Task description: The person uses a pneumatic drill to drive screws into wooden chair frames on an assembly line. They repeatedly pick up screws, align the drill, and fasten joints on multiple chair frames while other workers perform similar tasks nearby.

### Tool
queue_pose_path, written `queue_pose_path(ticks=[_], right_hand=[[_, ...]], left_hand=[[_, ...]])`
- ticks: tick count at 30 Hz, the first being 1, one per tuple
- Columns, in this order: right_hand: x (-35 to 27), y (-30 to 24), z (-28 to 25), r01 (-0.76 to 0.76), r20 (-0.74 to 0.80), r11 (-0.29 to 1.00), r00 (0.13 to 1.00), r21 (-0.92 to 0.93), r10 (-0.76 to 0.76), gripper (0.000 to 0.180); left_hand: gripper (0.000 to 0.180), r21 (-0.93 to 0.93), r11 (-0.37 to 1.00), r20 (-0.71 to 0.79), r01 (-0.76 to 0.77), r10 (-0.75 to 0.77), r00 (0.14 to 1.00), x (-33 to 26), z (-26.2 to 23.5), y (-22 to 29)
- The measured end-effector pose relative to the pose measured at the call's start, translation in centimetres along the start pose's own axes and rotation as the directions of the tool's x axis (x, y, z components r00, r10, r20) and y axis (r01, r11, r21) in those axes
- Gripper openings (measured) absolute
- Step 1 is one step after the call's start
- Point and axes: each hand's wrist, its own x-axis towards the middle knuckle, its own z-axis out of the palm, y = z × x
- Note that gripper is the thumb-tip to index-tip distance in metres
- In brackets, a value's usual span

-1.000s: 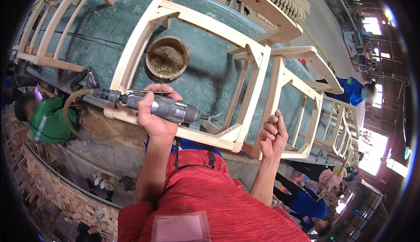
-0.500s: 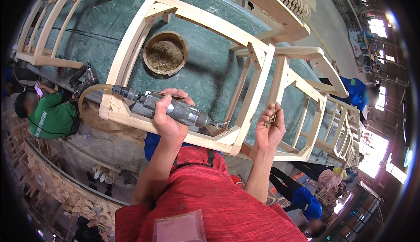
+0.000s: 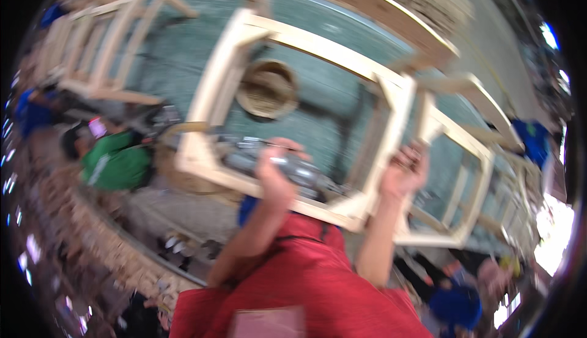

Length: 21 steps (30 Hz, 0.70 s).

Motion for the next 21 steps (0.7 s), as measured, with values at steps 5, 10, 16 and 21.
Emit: queue_pose_path(ticks=[5,10,16,21], right_hand=[[0.8,-1.4,-1.9,-0.102,0.143,0.963,0.987,0.249,0.067,0.017],[0.2,-1.1,-2.0,-0.094,0.243,0.954,0.970,0.283,0.023,0.018],[0.1,-1.2,-1.8,-0.095,0.268,0.956,0.963,0.277,0.018,0.018],[-0.2,-1.4,-1.8,-0.108,0.287,0.959,0.957,0.262,0.030,0.020]], left_hand=[[0.019,-0.022,0.994,-0.103,0.108,-0.110,0.989,0.2,2.1,-1.1],[0.016,0.016,0.993,-0.145,0.114,-0.111,0.983,-0.8,2.1,-0.9],[0.017,0.025,0.992,-0.156,0.125,-0.119,0.981,-1.2,2.4,-1.1],[0.018,0.048,0.991,-0.147,0.121,-0.113,0.983,-1.6,2.3,-1.3]])
